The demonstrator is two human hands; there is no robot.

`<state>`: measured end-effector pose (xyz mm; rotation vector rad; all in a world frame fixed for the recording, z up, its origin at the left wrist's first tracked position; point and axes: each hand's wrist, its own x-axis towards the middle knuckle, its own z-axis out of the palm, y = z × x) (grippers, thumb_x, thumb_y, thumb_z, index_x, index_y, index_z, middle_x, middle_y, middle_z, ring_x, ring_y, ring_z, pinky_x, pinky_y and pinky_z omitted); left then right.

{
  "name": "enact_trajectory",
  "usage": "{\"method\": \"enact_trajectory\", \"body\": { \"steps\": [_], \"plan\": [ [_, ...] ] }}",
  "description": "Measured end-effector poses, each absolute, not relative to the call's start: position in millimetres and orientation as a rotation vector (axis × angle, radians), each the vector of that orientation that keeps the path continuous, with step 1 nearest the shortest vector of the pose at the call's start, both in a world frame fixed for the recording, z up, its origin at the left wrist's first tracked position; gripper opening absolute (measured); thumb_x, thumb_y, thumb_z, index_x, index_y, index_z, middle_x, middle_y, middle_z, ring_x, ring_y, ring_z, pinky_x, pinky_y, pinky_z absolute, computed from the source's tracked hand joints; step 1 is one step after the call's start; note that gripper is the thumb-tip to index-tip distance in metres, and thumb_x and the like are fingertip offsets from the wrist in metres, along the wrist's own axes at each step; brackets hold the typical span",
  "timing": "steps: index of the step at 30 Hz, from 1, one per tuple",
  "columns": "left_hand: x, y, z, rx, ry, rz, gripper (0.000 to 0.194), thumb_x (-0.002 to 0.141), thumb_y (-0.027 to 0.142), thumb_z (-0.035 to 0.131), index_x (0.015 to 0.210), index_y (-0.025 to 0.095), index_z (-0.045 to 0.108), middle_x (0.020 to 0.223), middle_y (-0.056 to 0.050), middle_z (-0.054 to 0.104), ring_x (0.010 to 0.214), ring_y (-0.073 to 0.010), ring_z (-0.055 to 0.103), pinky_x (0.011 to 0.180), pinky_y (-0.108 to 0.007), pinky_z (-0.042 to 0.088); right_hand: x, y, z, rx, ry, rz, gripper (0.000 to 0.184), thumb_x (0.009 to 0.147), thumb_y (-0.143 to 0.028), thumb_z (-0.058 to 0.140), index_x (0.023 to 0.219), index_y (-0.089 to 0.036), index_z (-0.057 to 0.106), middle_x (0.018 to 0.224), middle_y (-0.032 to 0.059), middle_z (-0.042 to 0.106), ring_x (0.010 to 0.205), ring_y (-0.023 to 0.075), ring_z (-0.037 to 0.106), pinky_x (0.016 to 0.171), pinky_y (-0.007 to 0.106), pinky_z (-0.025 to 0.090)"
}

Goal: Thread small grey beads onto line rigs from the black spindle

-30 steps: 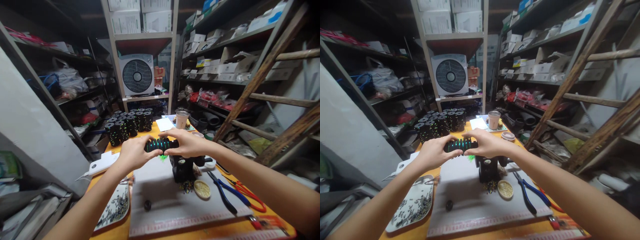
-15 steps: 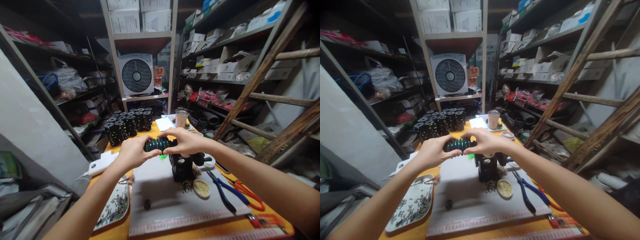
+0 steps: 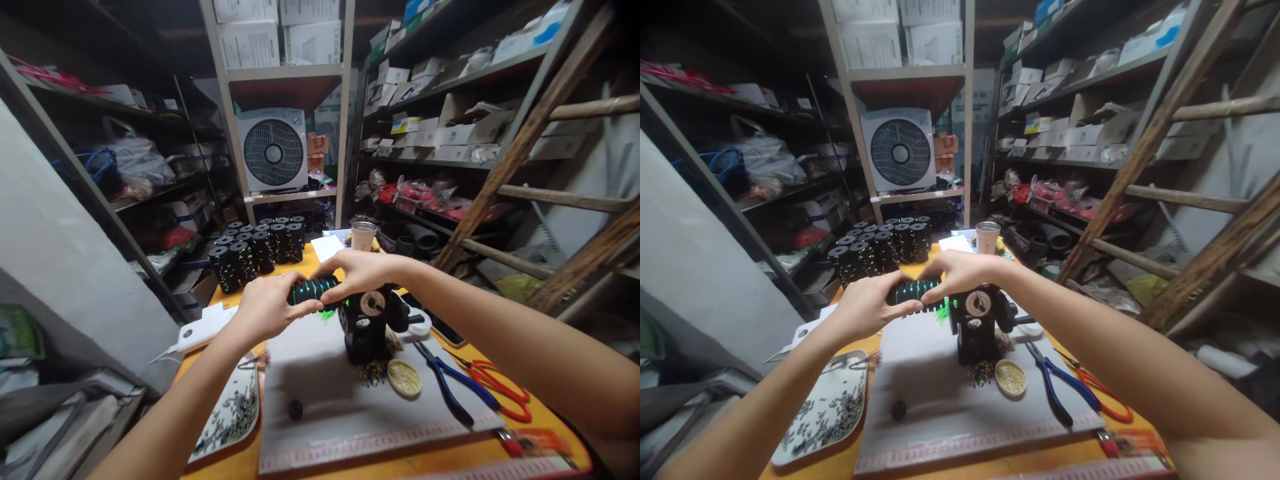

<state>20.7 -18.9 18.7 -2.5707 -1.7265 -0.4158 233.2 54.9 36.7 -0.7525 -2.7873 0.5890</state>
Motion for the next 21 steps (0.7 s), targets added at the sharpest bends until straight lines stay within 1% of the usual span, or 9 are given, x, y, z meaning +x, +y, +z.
{"method": "enact_trajectory", "body": {
  "steps": [2, 5, 7, 11, 16, 21],
  "plan": [
    [21, -20, 19, -2.565, -1.728, -0.419, 0.046, 0.082, 0.065, 0.053, 0.106, 0.027, 0.066, 0.096, -0.004, 0.077, 0.087, -0.0284, 0.070, 0.063, -0.031, 0.042, 232, 63, 39, -0.752, -2.852, 0.674, 0.037, 0.084, -0.048, 0.067, 0.107, -0.019, 0.071, 0.090, 0.0005, 0.074, 0.078, 0.0163, 0.067, 0.073, 0.028, 0.052],
    [21, -20, 17, -2.566, -1.717, -0.427, 0.049, 0.081, 0.067, 0.052, 0.106, 0.027, 0.065, 0.097, -0.004, 0.077, 0.087, -0.0286, 0.070, 0.062, -0.031, 0.042, 230, 72, 39, -0.742, -2.925, 0.772, 0.032, 0.092, -0.043, 0.060, 0.107, -0.015, 0.066, 0.096, 0.0034, 0.070, 0.081, 0.0169, 0.067, 0.074, 0.034, 0.055],
    [20, -19, 17, -2.569, -1.708, -0.428, 0.049, 0.081, 0.068, 0.052, 0.106, 0.028, 0.065, 0.099, -0.004, 0.076, 0.087, -0.0283, 0.070, 0.061, -0.031, 0.041, 230, 75, 38, -0.736, -2.946, 0.814, 0.030, 0.094, -0.040, 0.058, 0.107, -0.014, 0.064, 0.100, 0.0043, 0.068, 0.085, 0.0179, 0.067, 0.076, 0.036, 0.056],
    [20, -19, 17, -2.572, -1.695, -0.420, 0.049, 0.082, 0.067, 0.052, 0.106, 0.027, 0.065, 0.098, -0.004, 0.076, 0.086, -0.0282, 0.070, 0.061, -0.030, 0.041, 231, 72, 37, -0.731, -2.918, 0.833, 0.030, 0.094, -0.040, 0.058, 0.106, -0.014, 0.065, 0.101, 0.0043, 0.068, 0.086, 0.0182, 0.067, 0.077, 0.036, 0.056],
    [20, -19, 18, -2.570, -1.685, -0.406, 0.051, 0.083, 0.067, 0.050, 0.108, 0.024, 0.066, 0.095, -0.007, 0.076, 0.085, -0.0312, 0.069, 0.062, -0.033, 0.041, 229, 66, 33, -0.757, -2.814, 0.797, 0.027, 0.094, -0.038, 0.059, 0.107, -0.015, 0.064, 0.105, 0.0055, 0.068, 0.089, 0.0177, 0.066, 0.079, 0.037, 0.055],
    [20, -18, 17, -2.579, -1.674, -0.409, 0.050, 0.082, 0.067, 0.052, 0.108, 0.026, 0.066, 0.095, -0.005, 0.076, 0.082, -0.0286, 0.069, 0.060, -0.031, 0.040, 226, 74, 25, -0.812, -2.809, 0.821, 0.026, 0.095, -0.037, 0.058, 0.108, -0.015, 0.063, 0.104, 0.0046, 0.066, 0.087, 0.0181, 0.066, 0.077, 0.036, 0.056]
  ]
}}
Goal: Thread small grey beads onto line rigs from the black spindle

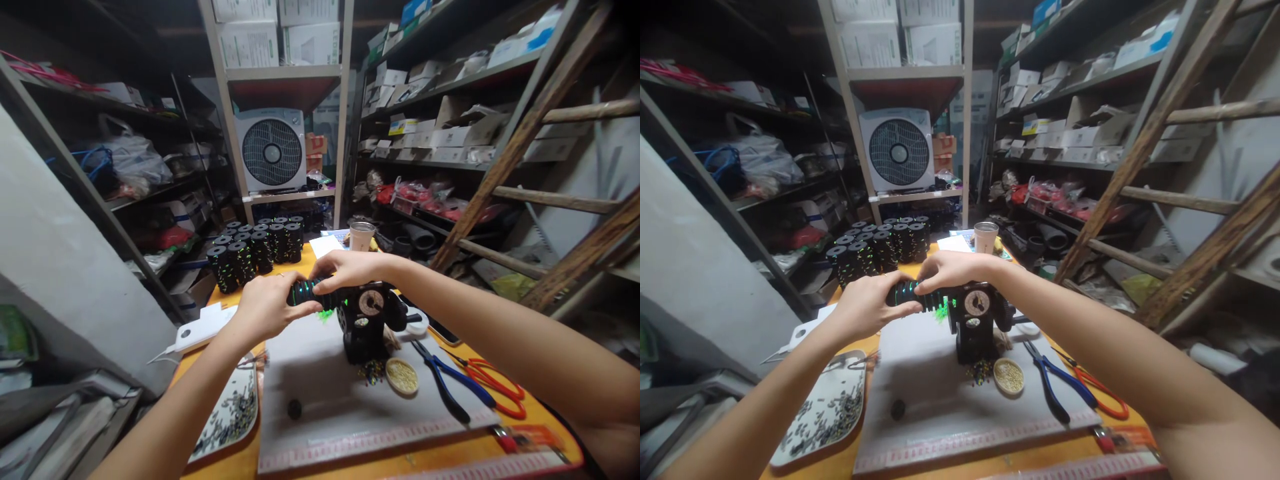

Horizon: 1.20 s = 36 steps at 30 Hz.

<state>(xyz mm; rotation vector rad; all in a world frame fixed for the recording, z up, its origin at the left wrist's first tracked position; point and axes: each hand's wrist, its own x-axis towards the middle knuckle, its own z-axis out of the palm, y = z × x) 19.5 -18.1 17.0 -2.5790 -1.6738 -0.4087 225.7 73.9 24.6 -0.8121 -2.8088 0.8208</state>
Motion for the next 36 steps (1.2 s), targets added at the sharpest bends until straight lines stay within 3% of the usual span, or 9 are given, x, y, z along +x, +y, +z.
{"method": "enact_trajectory", "body": {
  "steps": [6, 9, 13, 21, 26, 29, 31, 36],
  "plan": [
    [20, -18, 16, -2.573, -1.671, -0.428, 0.046, 0.082, 0.063, 0.056, 0.106, 0.026, 0.066, 0.095, -0.004, 0.076, 0.082, -0.0269, 0.070, 0.059, -0.030, 0.040, 230, 66, 24, -0.803, -2.765, 0.794, 0.034, 0.092, -0.044, 0.060, 0.109, -0.015, 0.065, 0.102, 0.0049, 0.069, 0.090, 0.0198, 0.066, 0.080, 0.037, 0.055],
    [21, -16, 16, -2.567, -1.671, -0.440, 0.047, 0.083, 0.062, 0.055, 0.110, 0.025, 0.066, 0.097, -0.005, 0.077, 0.085, -0.0273, 0.070, 0.062, -0.031, 0.041, 233, 56, 23, -0.807, -2.671, 0.712, 0.046, 0.084, -0.050, 0.067, 0.116, -0.017, 0.064, 0.110, 0.0066, 0.069, 0.099, 0.0233, 0.065, 0.088, 0.036, 0.052],
    [22, -16, 15, -2.558, -1.668, -0.441, 0.049, 0.084, 0.062, 0.053, 0.115, 0.026, 0.065, 0.098, -0.005, 0.076, 0.085, -0.0285, 0.070, 0.063, -0.032, 0.041, 234, 45, 14, -0.798, -2.550, 0.599, 0.059, 0.077, -0.046, 0.074, 0.126, -0.018, 0.058, 0.120, 0.0086, 0.066, 0.108, 0.0246, 0.063, 0.093, 0.035, 0.049],
    [20, -18, 14, -2.549, -1.635, -0.442, 0.056, 0.083, 0.064, 0.052, 0.122, 0.025, 0.061, 0.099, -0.006, 0.077, 0.085, -0.0290, 0.070, 0.062, -0.033, 0.042, 233, 15, -5, -0.822, -2.418, 0.358, 0.039, 0.088, -0.030, 0.064, 0.125, -0.018, 0.058, 0.125, 0.0129, 0.064, 0.117, 0.0277, 0.059, 0.101, 0.045, 0.045],
    [19, -17, 14, -2.570, -1.608, -0.436, 0.050, 0.084, 0.063, 0.053, 0.121, 0.029, 0.060, 0.108, -0.002, 0.076, 0.094, -0.0274, 0.070, 0.072, -0.033, 0.045, 239, 12, -4, -0.936, -2.384, 0.291, 0.051, 0.090, -0.040, 0.058, 0.134, -0.015, 0.048, 0.137, 0.0173, 0.054, 0.127, 0.0306, 0.050, 0.105, 0.049, 0.040],
    [19, -17, 14, -2.569, -1.609, -0.434, 0.051, 0.084, 0.064, 0.052, 0.120, 0.029, 0.061, 0.110, -0.003, 0.075, 0.095, -0.0285, 0.070, 0.073, -0.034, 0.046, 244, 22, 7, -1.009, -2.450, 0.326, 0.050, 0.090, -0.051, 0.055, 0.123, -0.014, 0.059, 0.125, 0.0172, 0.063, 0.117, 0.0335, 0.058, 0.098, 0.050, 0.045],
    [19, -18, 14, -2.566, -1.609, -0.431, 0.052, 0.083, 0.065, 0.052, 0.119, 0.028, 0.061, 0.109, -0.003, 0.075, 0.093, -0.0297, 0.070, 0.070, -0.035, 0.046, 245, 31, 15, -1.010, -2.526, 0.382, 0.048, 0.090, -0.056, 0.053, 0.114, -0.017, 0.066, 0.113, 0.0127, 0.070, 0.105, 0.0307, 0.065, 0.090, 0.044, 0.050],
    [19, -19, 14, -2.569, -1.610, -0.424, 0.054, 0.083, 0.065, 0.052, 0.120, 0.027, 0.062, 0.110, -0.004, 0.075, 0.093, -0.0301, 0.070, 0.070, -0.035, 0.046, 242, 42, 21, -0.936, -2.619, 0.428, 0.040, 0.088, -0.052, 0.059, 0.109, -0.020, 0.068, 0.101, 0.0059, 0.074, 0.089, 0.0216, 0.069, 0.078, 0.033, 0.053]
  ]
}}
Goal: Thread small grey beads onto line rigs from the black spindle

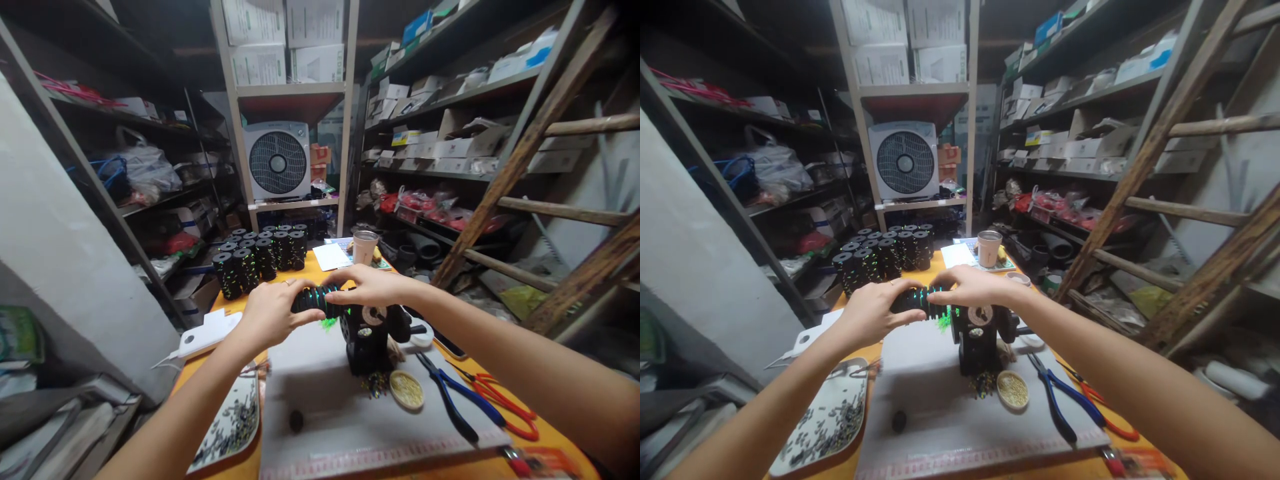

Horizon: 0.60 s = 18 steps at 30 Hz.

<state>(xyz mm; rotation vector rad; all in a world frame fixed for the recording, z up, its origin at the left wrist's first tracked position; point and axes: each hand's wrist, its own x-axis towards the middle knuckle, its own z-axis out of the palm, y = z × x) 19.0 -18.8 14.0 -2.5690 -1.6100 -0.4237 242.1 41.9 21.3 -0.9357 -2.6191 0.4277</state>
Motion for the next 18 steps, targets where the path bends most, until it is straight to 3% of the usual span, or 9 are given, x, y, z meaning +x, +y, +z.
{"method": "enact_trajectory", "body": {
  "steps": [5, 10, 14, 18],
  "plan": [
    [19, -17, 13, -2.581, -1.605, -0.425, 0.055, 0.084, 0.065, 0.051, 0.122, 0.027, 0.062, 0.112, -0.004, 0.074, 0.095, -0.0292, 0.070, 0.074, -0.036, 0.047, 239, 25, 7, -0.891, -2.492, 0.236, 0.038, 0.079, -0.036, 0.070, 0.111, -0.018, 0.060, 0.106, 0.0087, 0.068, 0.094, 0.0239, 0.063, 0.081, 0.036, 0.051],
    [18, -16, 13, -2.587, -1.602, -0.421, 0.053, 0.085, 0.064, 0.051, 0.121, 0.027, 0.062, 0.111, -0.004, 0.075, 0.095, -0.0299, 0.070, 0.072, -0.036, 0.047, 235, 9, -17, -0.802, -2.376, -0.011, 0.033, 0.079, -0.020, 0.067, 0.108, -0.017, 0.053, 0.105, 0.0112, 0.060, 0.099, 0.0271, 0.056, 0.085, 0.042, 0.048],
    [18, -17, 15, -2.589, -1.604, -0.411, 0.051, 0.085, 0.062, 0.053, 0.121, 0.028, 0.061, 0.112, -0.003, 0.074, 0.097, -0.0290, 0.070, 0.073, -0.035, 0.047, 234, 8, -28, -0.738, -2.360, -0.146, 0.023, 0.085, -0.021, 0.061, 0.106, -0.018, 0.053, 0.103, 0.0125, 0.058, 0.101, 0.0294, 0.053, 0.086, 0.046, 0.046],
    [18, -17, 15, -2.586, -1.604, -0.398, 0.050, 0.085, 0.062, 0.051, 0.120, 0.027, 0.062, 0.110, -0.004, 0.075, 0.094, -0.0288, 0.070, 0.070, -0.034, 0.047, 236, 11, -26, -0.724, -2.370, -0.187, 0.025, 0.084, -0.022, 0.063, 0.107, -0.018, 0.052, 0.101, 0.0112, 0.058, 0.096, 0.0278, 0.054, 0.081, 0.041, 0.048]
  ]
}}
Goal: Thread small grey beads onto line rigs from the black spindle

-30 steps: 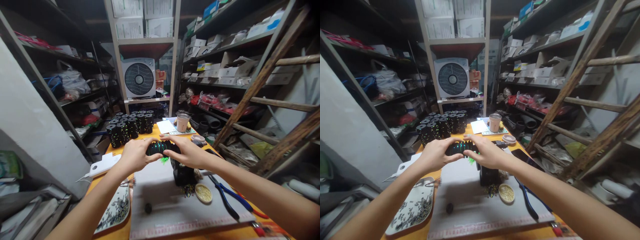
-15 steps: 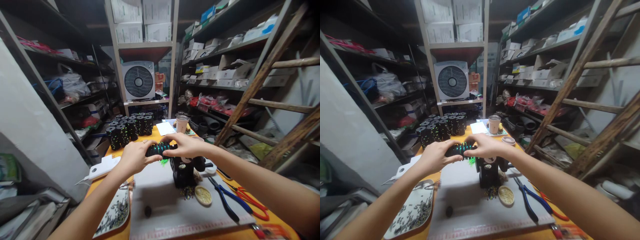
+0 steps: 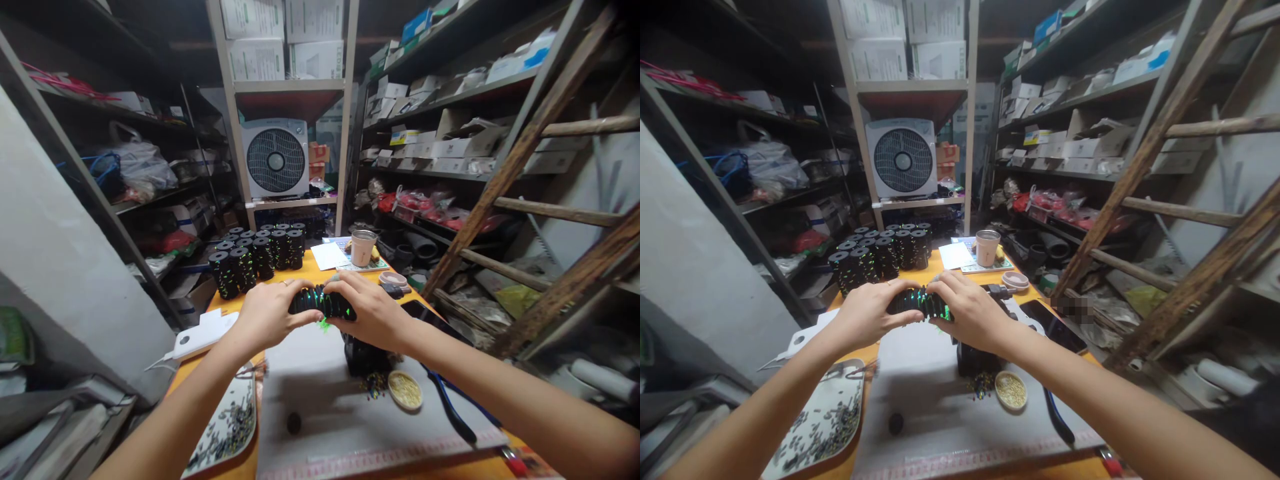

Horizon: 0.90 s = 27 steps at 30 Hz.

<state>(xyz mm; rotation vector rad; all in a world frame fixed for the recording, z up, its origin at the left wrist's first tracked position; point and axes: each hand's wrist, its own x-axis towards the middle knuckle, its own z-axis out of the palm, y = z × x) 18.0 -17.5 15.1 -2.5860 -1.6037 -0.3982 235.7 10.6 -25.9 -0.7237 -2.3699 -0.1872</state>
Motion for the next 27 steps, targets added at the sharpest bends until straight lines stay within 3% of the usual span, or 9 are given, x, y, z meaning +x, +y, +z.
{"method": "enact_trajectory", "body": {
  "steps": [8, 16, 27],
  "plan": [
    [18, -17, 16, -2.592, -1.564, -0.370, 0.053, 0.087, 0.063, 0.047, 0.120, 0.023, 0.062, 0.106, -0.007, 0.076, 0.090, -0.0312, 0.070, 0.067, -0.035, 0.045, 238, 11, -10, -0.719, -2.436, -0.198, 0.042, 0.078, -0.020, 0.071, 0.116, -0.021, 0.054, 0.098, 0.0070, 0.059, 0.090, 0.0241, 0.058, 0.076, 0.035, 0.050],
    [16, -14, 14, -2.615, -1.545, -0.365, 0.052, 0.087, 0.064, 0.046, 0.117, 0.023, 0.062, 0.107, -0.006, 0.075, 0.092, -0.0284, 0.069, 0.068, -0.033, 0.045, 245, 8, -20, -0.667, -2.469, -0.271, 0.021, 0.089, -0.024, 0.063, 0.109, -0.021, 0.062, 0.117, 0.0123, 0.058, 0.101, 0.0257, 0.060, 0.083, 0.039, 0.052],
    [18, -13, 18, -2.635, -1.592, -0.349, 0.053, 0.088, 0.064, 0.044, 0.119, 0.024, 0.061, 0.111, -0.006, 0.075, 0.095, -0.0283, 0.069, 0.072, -0.033, 0.046, 248, 7, -17, -0.598, -2.556, -0.350, 0.020, 0.096, -0.023, 0.049, 0.107, -0.022, 0.065, 0.119, 0.0143, 0.056, 0.105, 0.0275, 0.060, 0.085, 0.044, 0.052]
  ]
}}
